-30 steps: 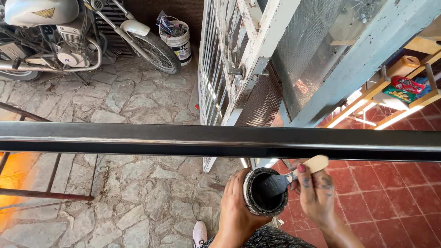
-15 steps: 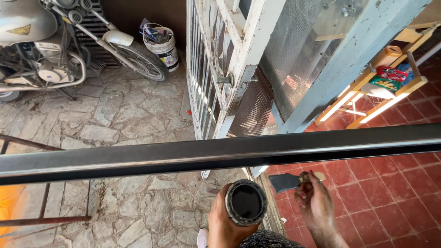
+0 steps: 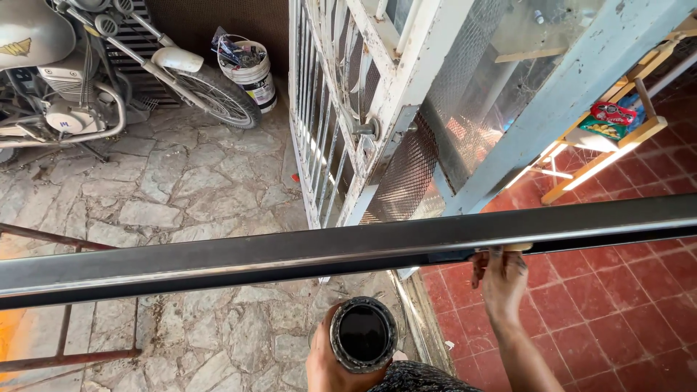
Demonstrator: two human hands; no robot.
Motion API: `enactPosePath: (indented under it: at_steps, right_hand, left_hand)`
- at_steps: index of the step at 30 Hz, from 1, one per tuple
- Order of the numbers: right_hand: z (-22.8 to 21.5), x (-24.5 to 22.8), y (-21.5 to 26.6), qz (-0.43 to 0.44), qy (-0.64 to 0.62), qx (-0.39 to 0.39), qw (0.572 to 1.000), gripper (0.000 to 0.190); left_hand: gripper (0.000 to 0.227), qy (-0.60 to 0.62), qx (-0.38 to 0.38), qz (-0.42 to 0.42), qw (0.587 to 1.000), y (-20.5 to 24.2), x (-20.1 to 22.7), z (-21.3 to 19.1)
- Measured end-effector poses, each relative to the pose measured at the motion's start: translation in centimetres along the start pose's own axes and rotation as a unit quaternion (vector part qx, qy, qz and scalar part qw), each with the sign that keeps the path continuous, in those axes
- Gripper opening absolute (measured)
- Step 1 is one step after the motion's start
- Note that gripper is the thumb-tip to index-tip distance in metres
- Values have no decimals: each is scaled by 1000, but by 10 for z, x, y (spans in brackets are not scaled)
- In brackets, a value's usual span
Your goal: Painting a long rectangular metal beam with black paint using a handheld brush in a workshop area.
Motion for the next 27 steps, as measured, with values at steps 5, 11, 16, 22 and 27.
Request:
enactPosePath:
  at_steps: [5, 11, 16, 22, 27]
  right_hand:
    - [-7, -7, -2, -8, 32, 36, 999, 31]
    - [2, -12, -1, 15, -4, -13, 1000, 21]
    - [9, -13, 2, 48, -5, 17, 999, 30]
    - [1, -23, -3, 51, 32, 60, 996, 33]
    - [15, -18, 3, 82, 33, 15, 996, 29]
  left_hand:
    - [111, 29, 28, -1, 999, 0, -8, -4]
    - [115, 20, 20, 4, 1000, 0, -12, -9]
    - [112, 26, 11, -13, 1000, 2, -5, -15]
    - [99, 27, 24, -19, 999, 11, 12, -21]
    - [104, 24, 19, -2, 1000, 10, 4, -22]
Point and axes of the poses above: each hand's wrist, its own y-axis away from the middle knuckle, its own z-axis out of the palm, x = y × z, the point moved 1 cm from there along -y, towards the middle knuckle, and after that the axes turned 7 degrees about -x, right-handed, at the moved point
